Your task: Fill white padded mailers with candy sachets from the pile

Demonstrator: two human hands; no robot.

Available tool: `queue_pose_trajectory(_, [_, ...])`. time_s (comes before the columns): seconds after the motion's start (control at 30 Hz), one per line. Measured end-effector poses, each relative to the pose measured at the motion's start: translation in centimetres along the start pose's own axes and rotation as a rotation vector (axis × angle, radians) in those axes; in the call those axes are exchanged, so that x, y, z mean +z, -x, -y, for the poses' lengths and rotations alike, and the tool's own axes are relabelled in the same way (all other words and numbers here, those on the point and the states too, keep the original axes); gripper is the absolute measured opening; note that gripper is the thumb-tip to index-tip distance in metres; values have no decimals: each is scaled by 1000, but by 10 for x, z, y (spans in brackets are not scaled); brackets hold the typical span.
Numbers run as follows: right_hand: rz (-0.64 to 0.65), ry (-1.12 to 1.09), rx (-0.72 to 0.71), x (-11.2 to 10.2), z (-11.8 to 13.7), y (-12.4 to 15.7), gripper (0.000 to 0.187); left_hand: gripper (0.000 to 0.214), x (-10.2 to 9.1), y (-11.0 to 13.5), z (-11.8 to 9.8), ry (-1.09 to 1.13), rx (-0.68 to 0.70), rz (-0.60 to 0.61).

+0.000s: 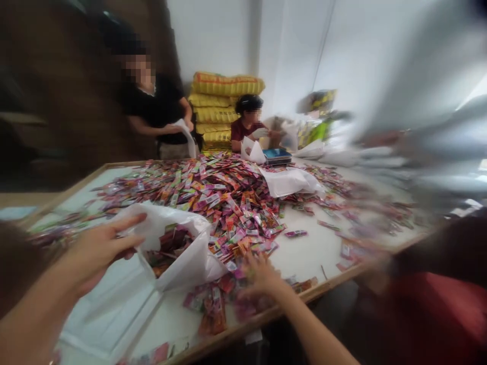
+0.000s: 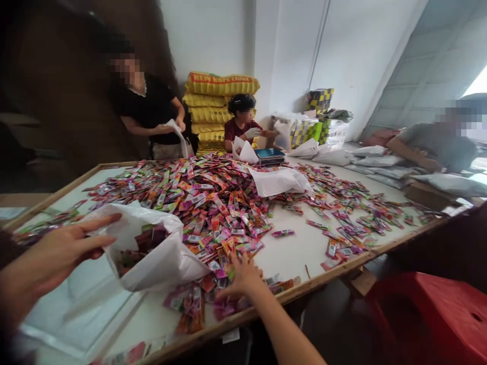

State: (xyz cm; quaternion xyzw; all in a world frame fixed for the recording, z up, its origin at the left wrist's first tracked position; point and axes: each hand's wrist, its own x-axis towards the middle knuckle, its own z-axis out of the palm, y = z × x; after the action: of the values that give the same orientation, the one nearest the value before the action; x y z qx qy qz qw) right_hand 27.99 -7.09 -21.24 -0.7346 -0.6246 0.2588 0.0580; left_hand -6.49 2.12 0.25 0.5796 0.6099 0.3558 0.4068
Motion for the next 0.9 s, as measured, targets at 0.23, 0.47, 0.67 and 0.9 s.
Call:
queue_pose_trajectory(0.23, [-243, -160, -185, 22, 2, -12, 66, 74, 6, 11, -17, 153, 28, 53])
queue_pose_trajectory(0.47, [-373, -333, -303, -94, 3, -19, 13, 91, -2, 37, -16, 178, 61, 168])
queue_pose_trajectory(0.67, [-607, -360, -671, -236, 121, 30, 31, 96, 8, 44, -7, 256, 89, 220])
queue_pose_trajectory(0.9, [-635, -482, -1242, -170, 257, 22, 33, 57, 18, 46, 2, 425, 165, 226])
